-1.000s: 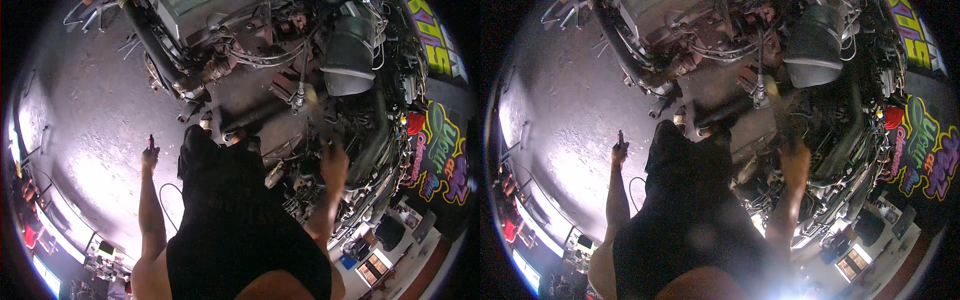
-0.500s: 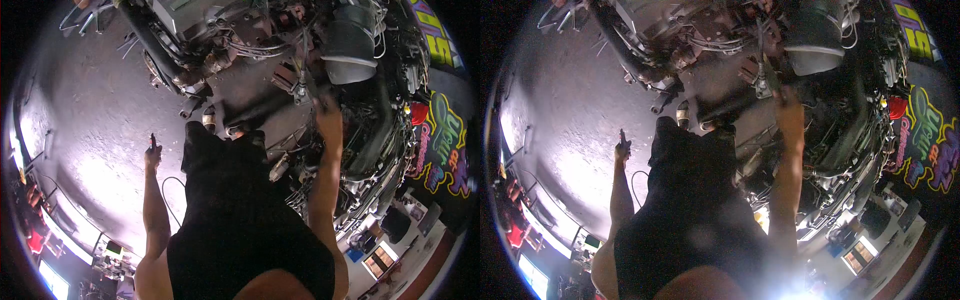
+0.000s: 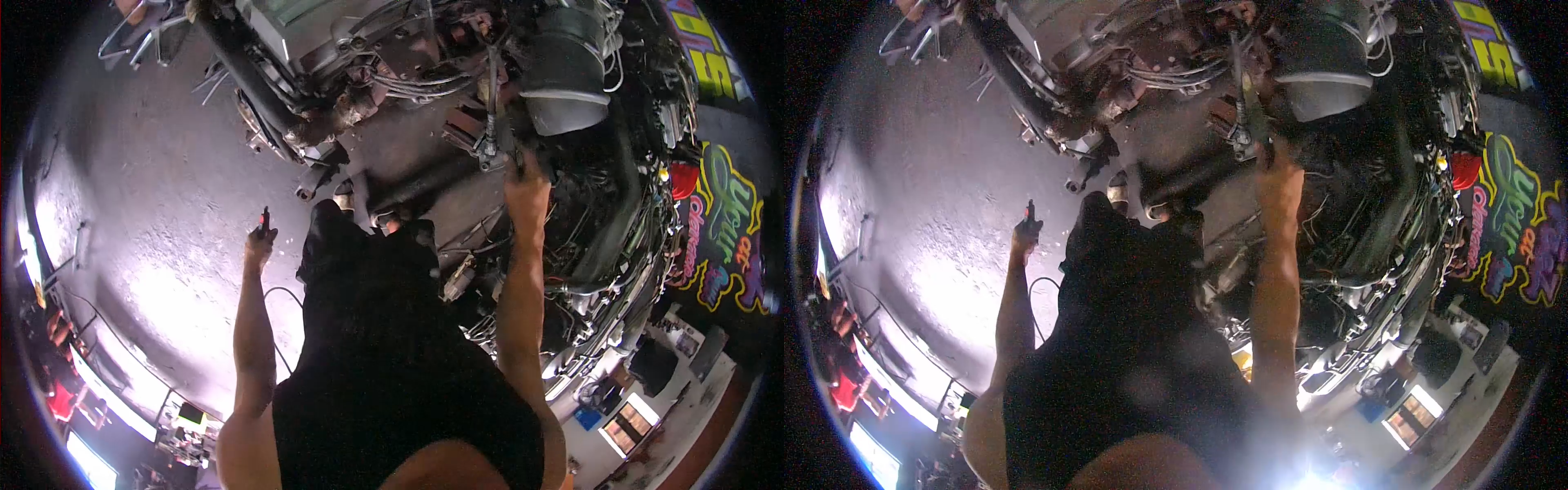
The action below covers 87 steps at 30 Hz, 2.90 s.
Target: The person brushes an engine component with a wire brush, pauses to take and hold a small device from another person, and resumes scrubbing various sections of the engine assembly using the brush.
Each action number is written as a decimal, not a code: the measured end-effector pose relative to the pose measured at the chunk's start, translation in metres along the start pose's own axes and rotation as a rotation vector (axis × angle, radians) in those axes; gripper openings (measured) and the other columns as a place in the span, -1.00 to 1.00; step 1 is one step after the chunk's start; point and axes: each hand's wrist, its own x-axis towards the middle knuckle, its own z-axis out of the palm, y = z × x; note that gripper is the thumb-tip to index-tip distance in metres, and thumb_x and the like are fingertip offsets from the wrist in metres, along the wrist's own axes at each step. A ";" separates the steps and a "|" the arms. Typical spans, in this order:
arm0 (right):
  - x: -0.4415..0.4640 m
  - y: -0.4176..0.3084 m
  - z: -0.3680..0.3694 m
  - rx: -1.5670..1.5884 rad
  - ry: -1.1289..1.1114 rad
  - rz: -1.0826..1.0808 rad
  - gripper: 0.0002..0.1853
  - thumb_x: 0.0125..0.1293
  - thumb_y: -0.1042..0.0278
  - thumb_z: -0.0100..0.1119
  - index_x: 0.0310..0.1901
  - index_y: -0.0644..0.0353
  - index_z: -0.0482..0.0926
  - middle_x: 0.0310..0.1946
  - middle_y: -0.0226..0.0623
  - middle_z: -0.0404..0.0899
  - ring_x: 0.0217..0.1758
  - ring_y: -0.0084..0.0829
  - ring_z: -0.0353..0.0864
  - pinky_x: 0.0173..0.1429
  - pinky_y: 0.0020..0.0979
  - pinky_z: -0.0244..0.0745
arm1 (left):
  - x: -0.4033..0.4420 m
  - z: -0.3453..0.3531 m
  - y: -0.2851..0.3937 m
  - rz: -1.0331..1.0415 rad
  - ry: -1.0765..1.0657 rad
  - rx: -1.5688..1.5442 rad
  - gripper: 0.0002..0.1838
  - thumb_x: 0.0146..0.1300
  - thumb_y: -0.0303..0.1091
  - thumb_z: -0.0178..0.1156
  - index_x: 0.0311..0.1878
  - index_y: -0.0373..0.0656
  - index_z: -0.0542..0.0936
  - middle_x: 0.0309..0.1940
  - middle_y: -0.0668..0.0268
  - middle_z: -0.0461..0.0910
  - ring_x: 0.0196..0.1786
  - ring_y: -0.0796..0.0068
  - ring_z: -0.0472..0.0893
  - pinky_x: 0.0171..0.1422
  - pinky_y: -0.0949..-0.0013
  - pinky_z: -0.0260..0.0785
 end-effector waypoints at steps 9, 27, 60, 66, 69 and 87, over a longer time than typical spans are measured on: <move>-0.114 -0.014 -0.116 0.219 -0.326 0.297 -0.67 0.18 0.41 0.19 0.00 0.25 0.55 -0.43 -0.21 0.61 -0.43 -0.51 0.51 -0.33 -0.46 0.41 | -0.028 -0.016 0.017 0.109 0.135 0.260 -0.63 0.05 -0.06 0.26 -0.54 -0.19 0.46 -0.73 0.37 0.39 -0.61 0.52 0.37 -0.48 0.32 0.21; -0.103 -0.005 -0.075 0.187 -0.287 0.201 -0.81 0.17 0.35 0.21 -0.20 0.21 0.58 -0.32 -0.03 0.61 -0.25 -0.09 0.63 -0.23 -0.29 0.50 | -0.033 -0.021 0.034 -0.064 0.129 0.038 -0.63 0.18 -0.17 0.20 0.00 -0.16 0.54 -0.74 0.48 0.33 -0.67 0.63 0.32 -0.56 0.38 0.17; -0.080 0.042 -0.073 0.130 -0.360 0.302 -0.77 0.12 0.42 0.19 -0.16 0.24 0.60 -0.42 -0.22 0.62 -0.40 -0.43 0.60 -0.28 -0.42 0.47 | -0.018 -0.033 -0.010 -0.136 -0.025 -0.155 -0.64 0.14 -0.25 0.25 -0.02 -0.17 0.51 -0.72 0.52 0.30 -0.71 0.71 0.27 -0.63 0.50 0.12; -0.046 0.001 0.017 0.044 -0.407 0.044 -0.73 0.14 0.26 0.22 -0.16 0.20 0.58 -0.33 -0.09 0.60 -0.23 -0.06 0.60 -0.17 -0.24 0.49 | 0.023 -0.015 -0.010 0.064 -0.045 0.076 -0.78 0.16 -0.24 0.23 -0.33 -0.23 0.55 -0.66 0.34 0.43 -0.61 0.52 0.38 -0.56 0.34 0.17; -0.081 -0.030 -0.037 0.102 -0.459 0.094 -0.77 0.13 0.27 0.24 -0.20 0.18 0.59 -0.37 -0.12 0.61 -0.26 -0.13 0.63 -0.22 -0.24 0.50 | 0.009 -0.023 0.005 -0.138 -0.046 -0.016 -0.82 0.16 -0.25 0.23 -0.30 -0.16 0.57 -0.69 0.43 0.38 -0.63 0.64 0.30 -0.57 0.43 0.13; -0.132 -0.007 -0.050 0.208 -0.144 0.163 -0.82 0.15 0.33 0.22 -0.22 0.18 0.57 -0.40 -0.12 0.60 -0.33 -0.13 0.63 -0.28 -0.28 0.51 | -0.014 -0.022 0.009 -0.169 0.006 -0.172 -0.81 0.16 -0.29 0.23 -0.42 -0.16 0.46 -0.73 0.52 0.29 -0.70 0.72 0.27 -0.63 0.50 0.12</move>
